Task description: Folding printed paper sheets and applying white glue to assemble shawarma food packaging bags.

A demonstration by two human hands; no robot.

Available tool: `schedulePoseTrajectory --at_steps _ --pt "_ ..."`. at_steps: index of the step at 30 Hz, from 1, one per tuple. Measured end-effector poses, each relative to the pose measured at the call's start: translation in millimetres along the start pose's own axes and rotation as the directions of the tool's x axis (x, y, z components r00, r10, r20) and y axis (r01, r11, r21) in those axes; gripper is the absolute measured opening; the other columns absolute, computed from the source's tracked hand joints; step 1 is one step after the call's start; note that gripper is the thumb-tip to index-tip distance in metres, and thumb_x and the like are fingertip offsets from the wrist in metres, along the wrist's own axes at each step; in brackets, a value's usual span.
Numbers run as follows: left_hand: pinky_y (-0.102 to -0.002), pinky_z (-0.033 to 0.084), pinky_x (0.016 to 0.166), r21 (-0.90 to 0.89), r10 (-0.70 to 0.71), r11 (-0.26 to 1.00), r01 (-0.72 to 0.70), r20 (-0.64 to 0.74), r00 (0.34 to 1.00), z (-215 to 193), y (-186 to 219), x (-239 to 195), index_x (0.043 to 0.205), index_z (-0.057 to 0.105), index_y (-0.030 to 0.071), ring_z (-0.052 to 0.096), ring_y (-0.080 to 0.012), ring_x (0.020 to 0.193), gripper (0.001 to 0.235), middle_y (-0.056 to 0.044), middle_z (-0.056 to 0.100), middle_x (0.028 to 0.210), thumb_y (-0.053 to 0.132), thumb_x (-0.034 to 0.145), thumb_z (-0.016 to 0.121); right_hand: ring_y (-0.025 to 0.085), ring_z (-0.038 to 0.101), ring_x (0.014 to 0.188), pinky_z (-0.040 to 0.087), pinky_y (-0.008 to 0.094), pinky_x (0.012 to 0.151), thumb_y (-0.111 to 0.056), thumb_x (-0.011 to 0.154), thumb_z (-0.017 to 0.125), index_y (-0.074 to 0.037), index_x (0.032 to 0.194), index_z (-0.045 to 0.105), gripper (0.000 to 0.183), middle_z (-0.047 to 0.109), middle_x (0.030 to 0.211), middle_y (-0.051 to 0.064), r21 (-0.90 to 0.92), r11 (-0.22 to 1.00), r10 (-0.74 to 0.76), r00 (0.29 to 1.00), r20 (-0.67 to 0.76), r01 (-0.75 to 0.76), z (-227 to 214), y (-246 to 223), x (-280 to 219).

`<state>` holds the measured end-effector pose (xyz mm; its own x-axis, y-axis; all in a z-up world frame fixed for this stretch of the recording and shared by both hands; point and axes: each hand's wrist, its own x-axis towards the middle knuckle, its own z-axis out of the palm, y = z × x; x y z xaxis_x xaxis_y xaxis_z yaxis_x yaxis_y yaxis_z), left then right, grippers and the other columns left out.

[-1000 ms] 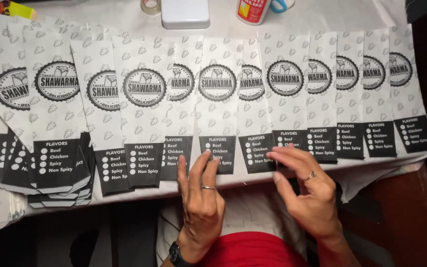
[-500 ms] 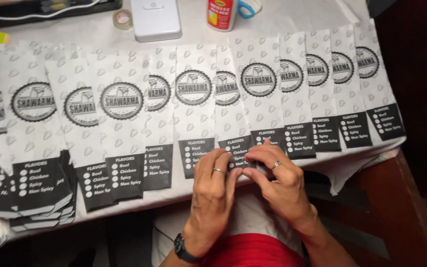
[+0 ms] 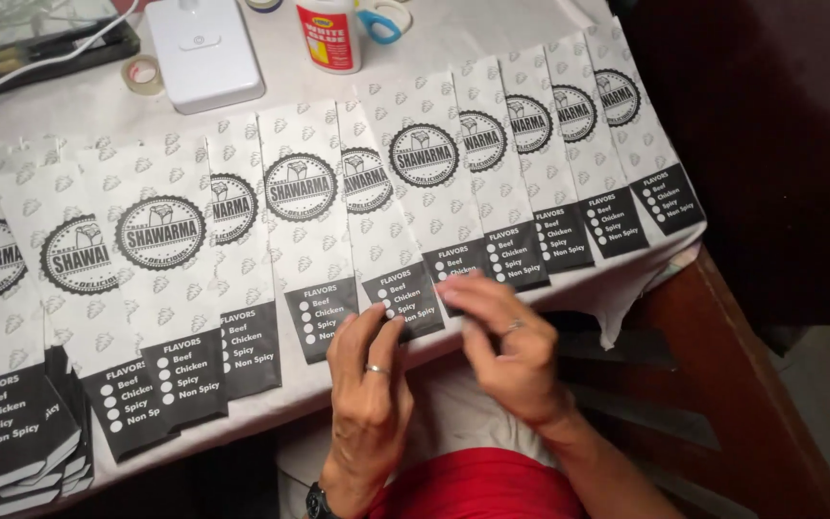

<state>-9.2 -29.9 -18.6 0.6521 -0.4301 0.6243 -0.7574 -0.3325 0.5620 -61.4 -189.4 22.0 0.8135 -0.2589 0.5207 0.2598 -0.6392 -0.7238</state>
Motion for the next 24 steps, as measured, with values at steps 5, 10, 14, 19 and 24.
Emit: schedulePoseTrajectory --at_steps 5,10,14,19,24 --pt "-0.057 0.048 0.108 -0.033 0.024 0.999 -0.026 -0.062 0.998 6.9 8.7 15.8 0.117 0.061 -0.005 0.063 -0.0405 0.117 0.026 -0.024 0.061 0.123 -0.013 0.098 0.046 0.027 0.068 0.114 0.055 0.037 0.107 0.006 0.099 0.063 0.002 0.114 0.07 0.017 0.07 0.118 0.016 -0.206 0.975 0.051 0.983 -0.179 -0.088 -41.7 29.4 -4.4" --pt "-0.054 0.044 0.106 -0.226 0.048 0.973 -0.038 0.039 0.998 38.4 31.8 49.3 0.119 0.059 -0.005 0.061 -0.0374 0.108 0.021 -0.021 0.062 0.117 -0.005 0.102 0.047 0.027 0.071 0.101 0.063 0.033 0.096 0.014 0.096 0.067 0.009 0.111 0.069 0.015 0.068 0.112 0.021 -0.184 0.981 0.023 0.986 -0.166 -0.054 -58.5 44.1 -0.9" --pt "-0.045 0.046 0.088 -0.185 0.087 0.979 -0.081 0.022 0.996 77.8 36.4 61.3 0.108 0.061 -0.002 0.059 -0.0343 0.094 0.013 -0.015 0.059 0.1 0.002 0.096 0.058 0.026 0.073 0.098 0.06 0.035 0.091 0.004 0.091 0.076 0.002 0.107 0.074 0.016 0.073 0.104 0.014 -0.205 0.978 0.008 0.991 -0.136 -0.036 -63.0 52.1 4.6" --pt "-0.042 0.045 0.083 -0.148 0.009 0.989 0.008 0.109 0.994 101.8 20.8 59.7 0.086 0.06 0.006 0.056 -0.0306 0.086 0.019 -0.007 0.055 0.088 0.017 0.09 0.075 0.028 0.075 0.096 0.057 0.041 0.093 -0.005 0.085 0.082 -0.002 0.104 0.077 0.019 0.074 0.094 0.01 -0.182 0.979 0.071 0.993 -0.091 -0.086 -64.4 62.9 10.8" --pt "-0.045 0.045 0.082 -0.199 -0.133 0.962 0.189 0.263 0.956 91.3 28.5 67.6 0.087 0.058 0.006 0.057 -0.0356 0.089 0.019 -0.008 0.057 0.089 0.012 0.086 0.076 0.028 0.075 0.098 0.056 0.045 0.097 -0.005 0.083 0.083 -0.004 0.103 0.077 0.021 0.074 0.091 0.007 -0.141 0.967 0.207 0.977 -0.042 -0.211 -68.4 67.8 12.3"
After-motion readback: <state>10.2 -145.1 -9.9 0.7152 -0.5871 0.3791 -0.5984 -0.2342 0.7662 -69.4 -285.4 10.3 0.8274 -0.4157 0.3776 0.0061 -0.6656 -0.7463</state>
